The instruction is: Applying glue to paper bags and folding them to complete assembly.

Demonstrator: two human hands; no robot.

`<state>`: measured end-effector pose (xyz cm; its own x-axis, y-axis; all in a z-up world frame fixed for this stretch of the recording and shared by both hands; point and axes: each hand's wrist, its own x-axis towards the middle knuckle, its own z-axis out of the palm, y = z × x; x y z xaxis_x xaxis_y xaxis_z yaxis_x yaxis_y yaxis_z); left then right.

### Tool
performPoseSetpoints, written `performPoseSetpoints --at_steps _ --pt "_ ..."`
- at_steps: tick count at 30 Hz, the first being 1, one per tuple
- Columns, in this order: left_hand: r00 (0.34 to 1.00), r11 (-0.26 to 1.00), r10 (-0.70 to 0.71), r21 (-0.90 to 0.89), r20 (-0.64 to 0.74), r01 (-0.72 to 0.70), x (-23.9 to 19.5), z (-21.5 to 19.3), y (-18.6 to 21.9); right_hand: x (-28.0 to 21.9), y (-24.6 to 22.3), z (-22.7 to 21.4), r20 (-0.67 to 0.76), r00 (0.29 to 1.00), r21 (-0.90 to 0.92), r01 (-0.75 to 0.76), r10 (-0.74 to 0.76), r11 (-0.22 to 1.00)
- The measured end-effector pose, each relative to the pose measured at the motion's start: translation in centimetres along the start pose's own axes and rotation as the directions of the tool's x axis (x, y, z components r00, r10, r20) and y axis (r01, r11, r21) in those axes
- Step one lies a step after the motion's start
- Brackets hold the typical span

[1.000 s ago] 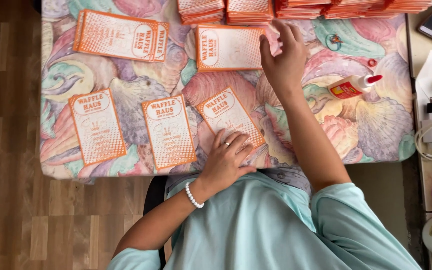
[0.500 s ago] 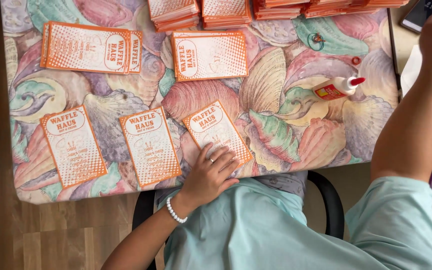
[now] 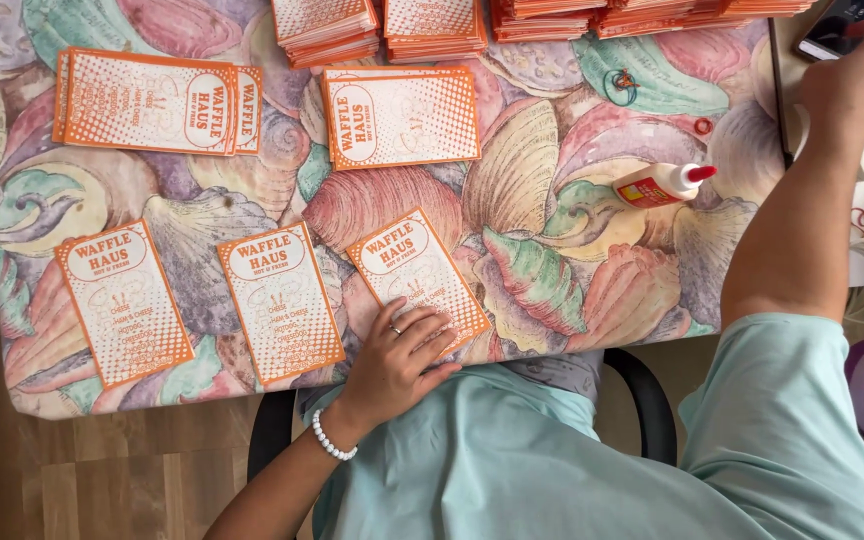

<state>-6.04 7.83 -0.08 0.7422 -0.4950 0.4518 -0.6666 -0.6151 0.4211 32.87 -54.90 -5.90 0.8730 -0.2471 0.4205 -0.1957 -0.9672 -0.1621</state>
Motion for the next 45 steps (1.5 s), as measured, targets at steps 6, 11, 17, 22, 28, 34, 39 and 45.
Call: performPoseSetpoints --at_steps 6,11,17,22,28,34,39,45 --pt "0.999 1.000 -0.016 -0.006 -0.043 0.016 0.4 -0.3 0.4 -0.1 0.9 0.8 0.028 0.993 0.084 -0.114 0.112 0.990" --pt "0.997 0.999 0.030 -0.030 -0.073 -0.032 0.7 -0.6 0.5 -0.2 0.9 0.6 -0.105 0.993 0.007 0.063 -0.062 0.998" --pt "0.993 0.999 0.013 -0.050 -0.114 -0.019 -0.1 -0.2 0.4 -0.5 0.0 -0.8 -0.102 0.994 0.128 0.059 -0.046 0.990" --pt "0.987 0.997 -0.027 -0.077 -0.160 0.015 -0.8 0.3 0.2 -0.6 0.6 -0.5 0.032 0.998 0.162 -0.055 0.050 0.985" --pt "0.985 0.994 -0.036 -0.111 -0.170 0.017 -0.9 0.4 0.0 -0.5 0.0 -0.9 -0.118 0.991 0.122 0.079 -0.065 0.989" --pt "0.986 0.993 -0.049 -0.115 -0.161 0.030 -1.0 0.5 0.0 0.3 3.1 1.7 -0.082 0.994 0.123 0.080 -0.070 0.989" --pt "0.986 0.988 -0.044 -0.150 -0.160 0.019 -0.8 0.3 0.0 -0.8 0.0 -0.7 -0.141 0.986 0.121 0.106 -0.089 0.987" --pt "0.984 0.987 -0.066 -0.155 -0.168 0.040 -1.2 0.6 0.0 -1.0 -0.8 -1.3 -0.012 1.000 0.059 0.017 -0.017 0.998"
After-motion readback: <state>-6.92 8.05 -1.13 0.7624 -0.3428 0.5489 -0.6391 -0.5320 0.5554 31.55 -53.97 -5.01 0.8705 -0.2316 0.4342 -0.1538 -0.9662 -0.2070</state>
